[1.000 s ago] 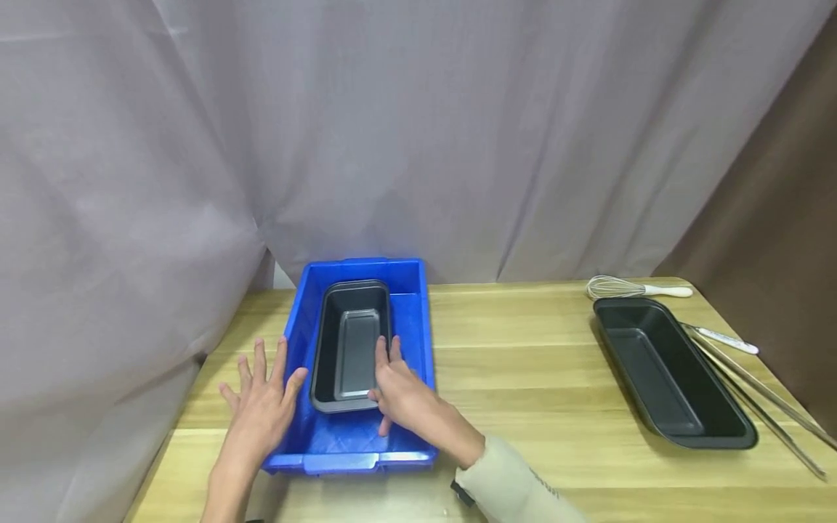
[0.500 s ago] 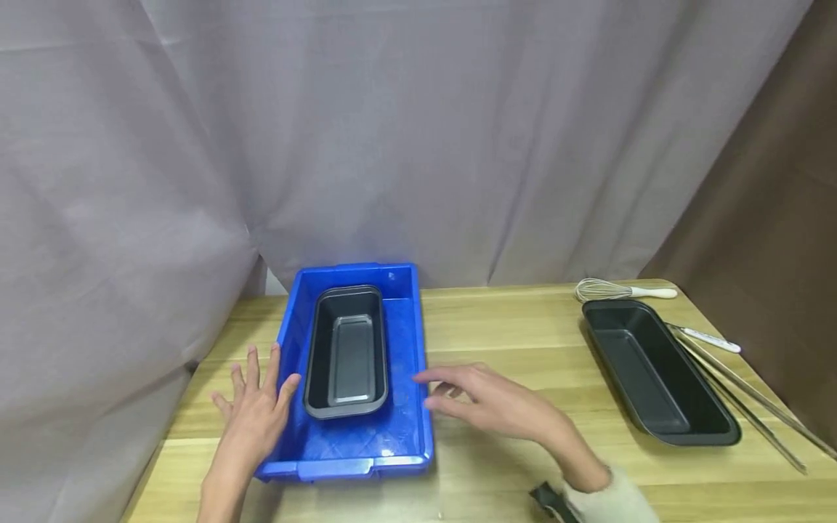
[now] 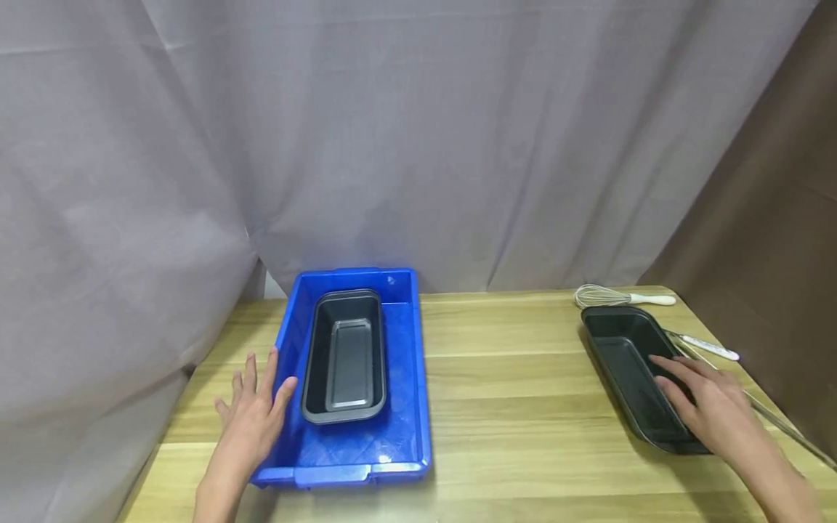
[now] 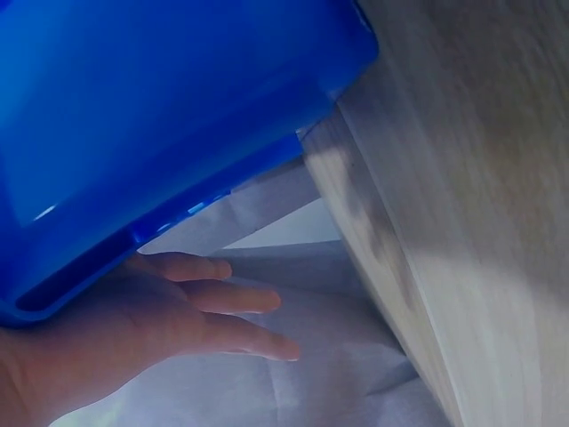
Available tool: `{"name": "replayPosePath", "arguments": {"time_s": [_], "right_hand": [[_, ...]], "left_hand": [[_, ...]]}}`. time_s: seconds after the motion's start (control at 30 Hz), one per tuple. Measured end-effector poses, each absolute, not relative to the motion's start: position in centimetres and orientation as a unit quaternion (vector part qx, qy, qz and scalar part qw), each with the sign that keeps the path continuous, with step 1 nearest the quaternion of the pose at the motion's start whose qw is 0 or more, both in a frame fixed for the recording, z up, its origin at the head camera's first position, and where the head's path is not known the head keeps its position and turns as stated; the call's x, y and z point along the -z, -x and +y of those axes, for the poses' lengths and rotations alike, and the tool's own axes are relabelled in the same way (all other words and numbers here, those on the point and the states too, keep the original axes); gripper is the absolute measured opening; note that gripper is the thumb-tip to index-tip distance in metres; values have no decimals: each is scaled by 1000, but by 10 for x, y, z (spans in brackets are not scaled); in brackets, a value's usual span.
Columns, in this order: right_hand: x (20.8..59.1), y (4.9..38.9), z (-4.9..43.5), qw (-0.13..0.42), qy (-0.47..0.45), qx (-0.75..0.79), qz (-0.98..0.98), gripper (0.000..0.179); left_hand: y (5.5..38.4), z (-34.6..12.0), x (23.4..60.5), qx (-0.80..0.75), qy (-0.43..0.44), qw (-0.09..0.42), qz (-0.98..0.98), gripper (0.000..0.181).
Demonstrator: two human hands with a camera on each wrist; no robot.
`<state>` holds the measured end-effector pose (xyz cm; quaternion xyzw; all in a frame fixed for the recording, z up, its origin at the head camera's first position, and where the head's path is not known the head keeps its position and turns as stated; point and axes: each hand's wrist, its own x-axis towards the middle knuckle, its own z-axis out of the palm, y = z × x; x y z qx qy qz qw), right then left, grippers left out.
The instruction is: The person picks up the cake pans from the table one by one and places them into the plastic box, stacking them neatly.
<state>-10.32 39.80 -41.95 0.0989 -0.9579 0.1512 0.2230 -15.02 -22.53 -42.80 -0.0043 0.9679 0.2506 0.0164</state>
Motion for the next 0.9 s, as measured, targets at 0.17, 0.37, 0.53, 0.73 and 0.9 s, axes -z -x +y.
{"name": "replayPosePath", "arguments": {"time_s": [0.17, 0.37, 0.53, 0.73, 0.9], "right_hand": [[431, 98, 447, 196, -44, -156, -967, 29], [444, 102, 473, 173, -53, -178, -967, 23], [452, 106, 484, 108, -37, -216, -970, 31], [485, 106, 503, 49, -68, -322, -943, 57], [505, 111, 502, 29, -114, -353, -928, 71]], "left_hand": [[150, -224, 428, -249, 6, 12, 968, 72], [150, -223, 428, -267, 7, 11, 964, 72], [146, -226, 429, -282, 13, 9, 959, 71], [145, -225, 431, -288, 20, 8, 957, 71], [146, -225, 432, -306, 16, -4, 952, 71]]}}
